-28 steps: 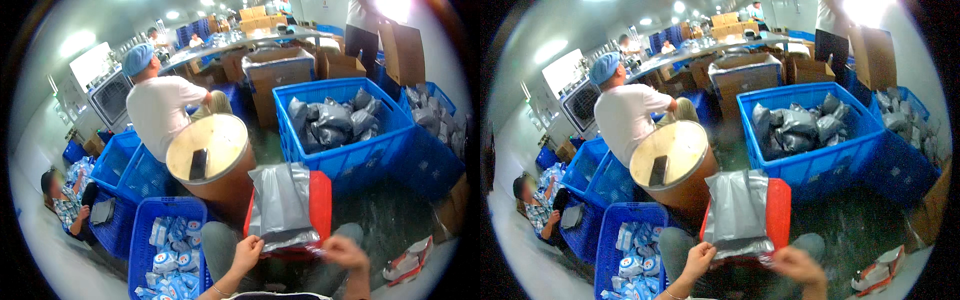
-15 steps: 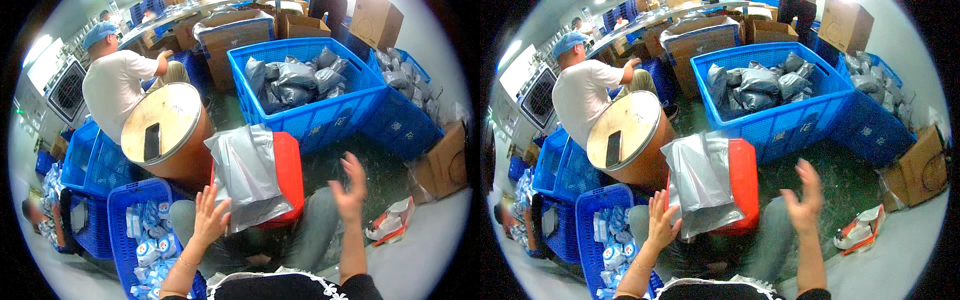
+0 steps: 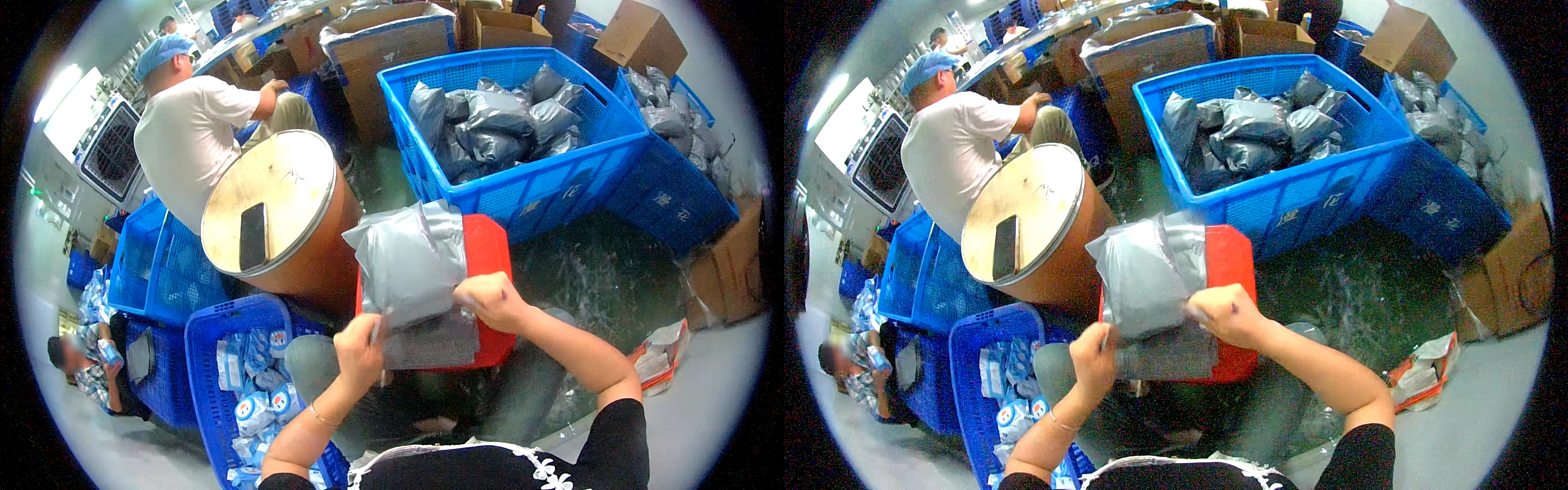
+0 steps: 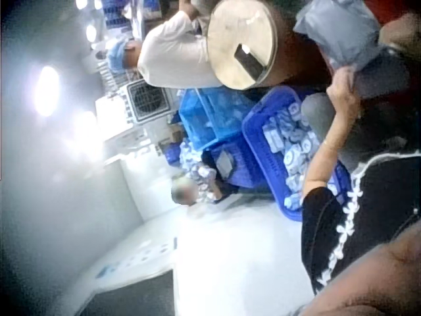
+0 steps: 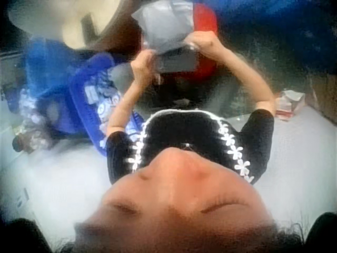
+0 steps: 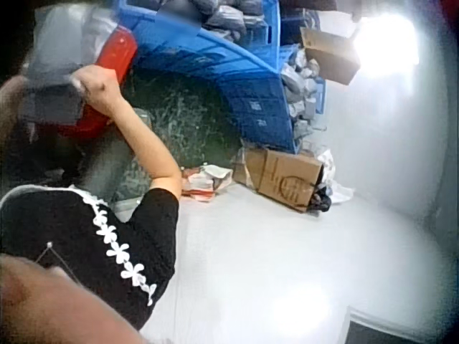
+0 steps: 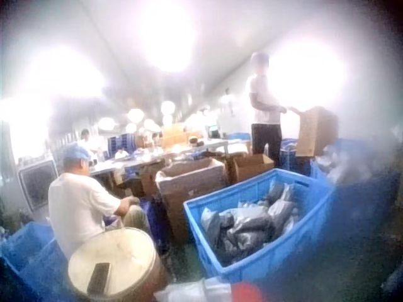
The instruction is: The person picks up individual packages of wet wipes from a large blue crate, places each one into a grey plastic mailing bag, and sets the bags aside on their lap or a nearby surface.
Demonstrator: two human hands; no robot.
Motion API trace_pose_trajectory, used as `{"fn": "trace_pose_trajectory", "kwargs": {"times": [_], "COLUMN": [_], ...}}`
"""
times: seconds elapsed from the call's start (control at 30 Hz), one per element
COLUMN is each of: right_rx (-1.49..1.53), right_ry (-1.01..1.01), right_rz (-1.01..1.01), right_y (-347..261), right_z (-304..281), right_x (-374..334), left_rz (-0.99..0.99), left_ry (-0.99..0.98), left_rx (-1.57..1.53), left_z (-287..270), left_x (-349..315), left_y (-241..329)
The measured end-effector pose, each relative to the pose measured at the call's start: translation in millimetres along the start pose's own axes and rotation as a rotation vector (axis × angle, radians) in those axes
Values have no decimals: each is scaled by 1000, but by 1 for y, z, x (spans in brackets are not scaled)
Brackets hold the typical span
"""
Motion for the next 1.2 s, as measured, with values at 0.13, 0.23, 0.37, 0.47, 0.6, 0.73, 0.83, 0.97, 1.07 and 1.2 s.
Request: {"fn": "trace_pose_trajectory", "kwargs": {"times": [0.13,0.23,0.37,0.47,0.6,0.73,0.83,0.97,1.07,1.2], "right_rx": [148,144,9,-136,343,627,669,234,-337,-1141], "right_ry": [150,287,370,234,305,210,372,763,952,790], "right_rz": [595,636,607,634,564,563,404,-29,-297,-554], "right_y": [39,49,57,34,29,27,-10,-75,-112,-124], "right_z": [4,11,20,24,36,44,30,-50,-105,-180], "right_x": [14,12,13,24,38,61,68,35,27,60], "left_rz": [-561,-546,-556,-605,-487,-625,-517,-296,-233,-391], "left_ry": [11,56,152,81,87,-25,106,245,333,664], "left_rx": [-556,-391,-289,-197,-278,-462,-435,-1123,-1402,-1236], "left_z": [52,55,54,45,59,53,58,-7,-58,-128], "left_x": [11,6,6,11,11,14,10,45,59,6], "left_y": [-43,-39,-44,-47,-57,-48,-70,-5,12,-59]}}
Point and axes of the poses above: each hand's wrist, its own x-axis towards the middle knuckle, its own z-axis out of the palm, y = z × x, the point moved 6 cm from there along x, towards the middle knuckle, and after that the axes turned 13 degrees about x, right-handed, at the moved point
